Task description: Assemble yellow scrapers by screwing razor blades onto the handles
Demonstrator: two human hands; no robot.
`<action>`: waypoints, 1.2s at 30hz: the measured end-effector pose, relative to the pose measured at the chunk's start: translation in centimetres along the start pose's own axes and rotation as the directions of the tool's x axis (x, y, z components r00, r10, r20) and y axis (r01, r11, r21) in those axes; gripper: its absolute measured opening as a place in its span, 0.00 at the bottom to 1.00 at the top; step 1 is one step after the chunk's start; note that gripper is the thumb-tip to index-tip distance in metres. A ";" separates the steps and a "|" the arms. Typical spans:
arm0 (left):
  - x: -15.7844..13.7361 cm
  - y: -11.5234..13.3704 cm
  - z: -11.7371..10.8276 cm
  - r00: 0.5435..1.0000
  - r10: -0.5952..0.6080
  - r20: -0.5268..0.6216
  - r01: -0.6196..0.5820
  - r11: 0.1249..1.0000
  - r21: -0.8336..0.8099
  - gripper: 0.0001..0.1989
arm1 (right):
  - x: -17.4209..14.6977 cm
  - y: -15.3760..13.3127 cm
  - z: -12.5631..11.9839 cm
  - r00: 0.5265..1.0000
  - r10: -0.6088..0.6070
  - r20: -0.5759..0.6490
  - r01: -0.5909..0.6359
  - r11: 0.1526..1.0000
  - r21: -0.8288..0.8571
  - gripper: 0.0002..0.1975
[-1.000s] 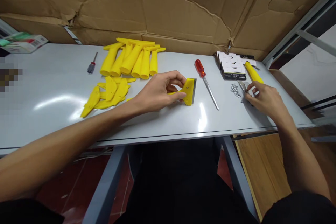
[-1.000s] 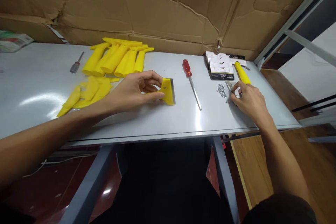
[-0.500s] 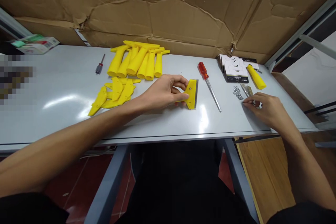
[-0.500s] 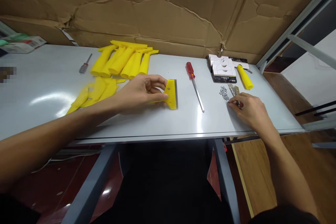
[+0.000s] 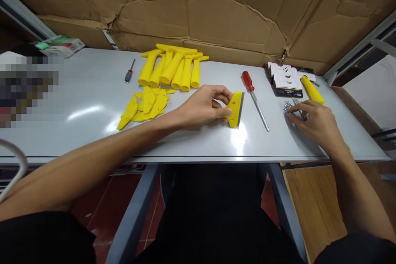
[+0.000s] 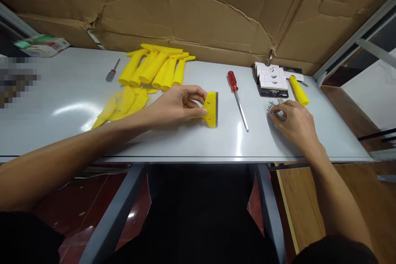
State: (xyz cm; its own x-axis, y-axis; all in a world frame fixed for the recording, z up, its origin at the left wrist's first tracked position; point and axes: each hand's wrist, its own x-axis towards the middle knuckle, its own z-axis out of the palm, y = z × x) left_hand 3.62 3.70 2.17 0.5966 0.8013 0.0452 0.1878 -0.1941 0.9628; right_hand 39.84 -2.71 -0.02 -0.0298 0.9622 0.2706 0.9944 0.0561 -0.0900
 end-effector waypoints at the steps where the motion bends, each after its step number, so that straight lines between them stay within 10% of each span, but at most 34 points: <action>1: 0.0 0.0 0.0 1.000 0.001 0.002 -0.001 1.000 -0.002 0.14 | 0.0 0.1 0.2 1.000 -0.006 -0.009 0.006 1.000 0.014 0.14; 14: -0.1 -0.2 0.1 1.000 0.011 0.010 -0.010 0.999 -0.049 0.14 | 0.9 1.6 1.6 0.987 -0.142 -0.071 0.143 0.990 0.007 0.30; 24: -0.1 -0.1 -0.1 1.000 -0.022 0.012 0.022 0.999 -0.030 0.14 | 1.0 -9.6 -3.1 0.880 -0.242 -0.408 0.421 0.797 0.434 0.03; 29: -0.2 0.1 0.1 1.000 -0.009 0.027 0.011 0.998 -0.056 0.13 | 3.7 -13.3 -1.6 0.783 -0.474 -0.403 0.622 0.621 0.477 0.08; 36: -0.2 0.4 0.0 0.997 -0.049 0.052 0.054 0.994 -0.096 0.11 | 6.0 -13.4 1.5 0.765 -0.481 -0.428 0.640 0.636 0.430 0.04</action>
State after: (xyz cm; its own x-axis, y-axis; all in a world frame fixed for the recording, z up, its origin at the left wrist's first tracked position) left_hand 3.55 3.45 2.58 0.6261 0.7796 -0.0159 0.1440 -0.0956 0.9849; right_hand 26.18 2.67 1.35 -0.4571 0.5955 0.6606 0.5701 0.7663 -0.2963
